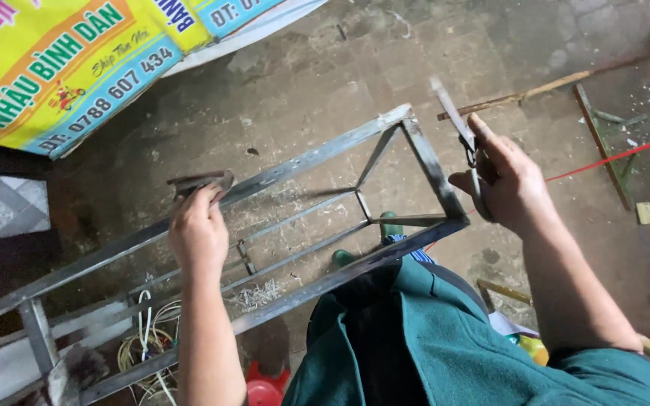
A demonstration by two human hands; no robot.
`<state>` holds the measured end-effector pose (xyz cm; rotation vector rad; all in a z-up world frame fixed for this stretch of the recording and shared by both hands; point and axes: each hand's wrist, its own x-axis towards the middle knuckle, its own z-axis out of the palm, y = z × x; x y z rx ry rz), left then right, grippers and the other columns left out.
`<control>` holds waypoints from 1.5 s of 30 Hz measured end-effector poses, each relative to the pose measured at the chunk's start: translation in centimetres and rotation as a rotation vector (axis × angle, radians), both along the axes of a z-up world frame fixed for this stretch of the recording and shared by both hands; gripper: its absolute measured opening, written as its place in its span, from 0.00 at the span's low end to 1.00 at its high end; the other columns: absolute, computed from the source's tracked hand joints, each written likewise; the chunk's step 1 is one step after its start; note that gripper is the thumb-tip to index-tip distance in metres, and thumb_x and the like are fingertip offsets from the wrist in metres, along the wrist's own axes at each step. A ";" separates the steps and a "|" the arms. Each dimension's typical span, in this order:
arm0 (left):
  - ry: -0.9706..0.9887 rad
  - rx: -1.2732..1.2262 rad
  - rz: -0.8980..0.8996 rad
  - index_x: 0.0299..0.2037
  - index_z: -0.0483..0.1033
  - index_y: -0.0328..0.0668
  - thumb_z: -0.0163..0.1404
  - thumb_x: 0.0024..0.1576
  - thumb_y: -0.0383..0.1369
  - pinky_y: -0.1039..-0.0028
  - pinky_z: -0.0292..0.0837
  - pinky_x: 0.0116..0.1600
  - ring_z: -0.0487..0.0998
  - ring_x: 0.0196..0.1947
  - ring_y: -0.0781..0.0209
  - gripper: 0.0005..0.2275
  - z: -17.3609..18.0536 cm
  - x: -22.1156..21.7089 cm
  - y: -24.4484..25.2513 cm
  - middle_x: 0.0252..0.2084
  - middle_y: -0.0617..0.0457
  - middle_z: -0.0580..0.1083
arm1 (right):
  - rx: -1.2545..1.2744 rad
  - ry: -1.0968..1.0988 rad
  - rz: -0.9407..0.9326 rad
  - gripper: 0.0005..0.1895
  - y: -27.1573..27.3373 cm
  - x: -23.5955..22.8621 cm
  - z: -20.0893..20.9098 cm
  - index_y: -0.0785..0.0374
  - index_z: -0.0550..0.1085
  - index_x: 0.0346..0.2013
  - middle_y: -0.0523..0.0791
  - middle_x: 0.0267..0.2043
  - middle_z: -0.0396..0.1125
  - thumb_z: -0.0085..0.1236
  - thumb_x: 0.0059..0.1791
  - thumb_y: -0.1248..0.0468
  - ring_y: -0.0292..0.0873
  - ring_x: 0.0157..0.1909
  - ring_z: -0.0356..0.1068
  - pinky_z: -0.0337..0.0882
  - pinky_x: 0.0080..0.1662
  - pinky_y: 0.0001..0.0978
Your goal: The person uses a pair of shears to scrape and remove debris from the corners and edges of a metal frame. They also use a sanding block to smooth the surface of the frame.
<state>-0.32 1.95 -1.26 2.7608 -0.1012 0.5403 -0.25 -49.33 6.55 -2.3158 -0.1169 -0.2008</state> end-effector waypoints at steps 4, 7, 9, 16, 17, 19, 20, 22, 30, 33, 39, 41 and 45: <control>0.066 -0.107 -0.014 0.50 0.81 0.37 0.51 0.61 0.18 0.55 0.74 0.54 0.80 0.50 0.43 0.11 4.7 0.0 -2.4 0.50 0.46 0.82 | -0.198 -0.005 0.166 0.53 -2.9 0.7 1.0 0.64 0.58 0.77 0.46 0.35 0.56 0.76 0.42 0.62 0.43 0.34 0.55 0.63 0.42 0.34; 0.123 -0.097 0.023 0.51 0.82 0.40 0.51 0.60 0.19 0.59 0.76 0.43 0.79 0.50 0.48 0.12 5.2 -0.2 -2.5 0.50 0.48 0.82 | -0.387 0.217 0.185 0.54 -4.3 1.4 0.4 0.56 0.55 0.78 0.54 0.48 0.64 0.70 0.42 0.51 0.62 0.40 0.69 0.70 0.41 0.51; 0.121 -0.147 -0.005 0.51 0.81 0.37 0.51 0.61 0.18 0.58 0.76 0.49 0.80 0.50 0.45 0.12 5.4 -0.3 -2.4 0.50 0.45 0.80 | -0.590 0.175 0.286 0.57 -5.2 2.5 -1.0 0.56 0.57 0.78 0.56 0.39 0.66 0.70 0.39 0.43 0.61 0.39 0.68 0.70 0.42 0.52; 0.094 -0.124 -0.038 0.53 0.80 0.35 0.50 0.62 0.18 0.60 0.74 0.57 0.80 0.51 0.45 0.12 5.7 -0.3 -2.5 0.52 0.45 0.80 | -0.824 0.225 0.346 0.59 -4.6 5.3 2.2 0.39 0.52 0.79 0.52 0.45 0.64 0.66 0.37 0.34 0.55 0.38 0.71 0.74 0.35 0.51; 0.095 -0.132 -0.028 0.52 0.80 0.35 0.50 0.62 0.18 0.60 0.74 0.57 0.80 0.50 0.45 0.12 5.9 -0.2 -2.7 0.52 0.45 0.80 | -0.857 0.203 0.346 0.52 -4.4 5.6 2.7 0.34 0.54 0.77 0.50 0.46 0.64 0.62 0.41 0.34 0.54 0.35 0.72 0.75 0.30 0.49; 0.102 -0.140 -0.008 0.52 0.81 0.35 0.51 0.62 0.18 0.60 0.74 0.57 0.80 0.50 0.45 0.12 6.3 -0.2 -3.1 0.52 0.45 0.80 | -0.889 0.182 0.356 0.46 -4.2 6.0 2.8 0.29 0.56 0.76 0.48 0.47 0.64 0.58 0.44 0.34 0.53 0.32 0.74 0.75 0.25 0.48; 0.108 -0.163 -0.001 0.53 0.80 0.34 0.51 0.62 0.17 0.60 0.74 0.58 0.80 0.51 0.45 0.11 6.4 -0.2 -3.2 0.53 0.44 0.80 | -0.926 0.121 0.366 0.43 -4.1 6.2 2.4 0.29 0.58 0.75 0.47 0.47 0.63 0.56 0.46 0.34 0.50 0.31 0.74 0.76 0.24 0.45; 0.122 -0.187 0.011 0.53 0.80 0.32 0.50 0.62 0.17 0.61 0.74 0.59 0.81 0.52 0.46 0.11 6.8 -0.3 -3.6 0.53 0.44 0.80 | -0.960 0.063 0.383 0.39 -4.0 6.3 2.2 0.29 0.61 0.74 0.46 0.47 0.63 0.54 0.48 0.35 0.47 0.29 0.74 0.76 0.23 0.43; 0.106 -0.187 0.032 0.52 0.80 0.31 0.50 0.65 0.18 0.60 0.71 0.64 0.78 0.57 0.48 0.09 6.5 -0.3 -3.8 0.55 0.46 0.80 | -0.924 -0.018 0.404 0.35 -4.8 6.1 1.8 0.30 0.62 0.73 0.44 0.46 0.61 0.54 0.51 0.39 0.43 0.29 0.71 0.75 0.21 0.42; 0.110 -0.179 0.031 0.52 0.80 0.30 0.50 0.64 0.18 0.59 0.72 0.63 0.78 0.57 0.46 0.09 6.9 -0.3 -4.0 0.55 0.45 0.80 | -0.915 -0.083 0.405 0.33 -5.1 6.1 1.8 0.31 0.67 0.71 0.42 0.44 0.62 0.57 0.51 0.40 0.43 0.30 0.70 0.74 0.22 0.42; 0.118 -0.185 0.019 0.50 0.80 0.30 0.48 0.67 0.18 0.58 0.69 0.65 0.77 0.59 0.44 0.08 6.8 -0.1 -4.0 0.56 0.45 0.79 | -0.989 -0.094 0.376 0.34 -5.0 5.9 1.4 0.30 0.65 0.74 0.42 0.46 0.61 0.54 0.52 0.38 0.41 0.28 0.69 0.71 0.18 0.40; 0.125 -0.184 0.031 0.50 0.80 0.30 0.48 0.65 0.17 0.57 0.69 0.67 0.77 0.60 0.44 0.09 6.8 -0.3 -4.1 0.56 0.45 0.79 | -1.015 -0.076 0.344 0.34 -3.9 5.9 1.2 0.33 0.65 0.75 0.43 0.45 0.61 0.54 0.53 0.39 0.41 0.28 0.70 0.68 0.16 0.38; 0.080 -0.174 0.045 0.46 0.82 0.40 0.53 0.66 0.22 0.58 0.63 0.71 0.79 0.59 0.47 0.06 5.0 -0.7 -2.6 0.53 0.48 0.81 | -0.898 -0.175 0.239 0.36 -2.2 6.0 2.0 0.29 0.69 0.72 0.41 0.40 0.64 0.64 0.48 0.47 0.42 0.34 0.75 0.76 0.29 0.36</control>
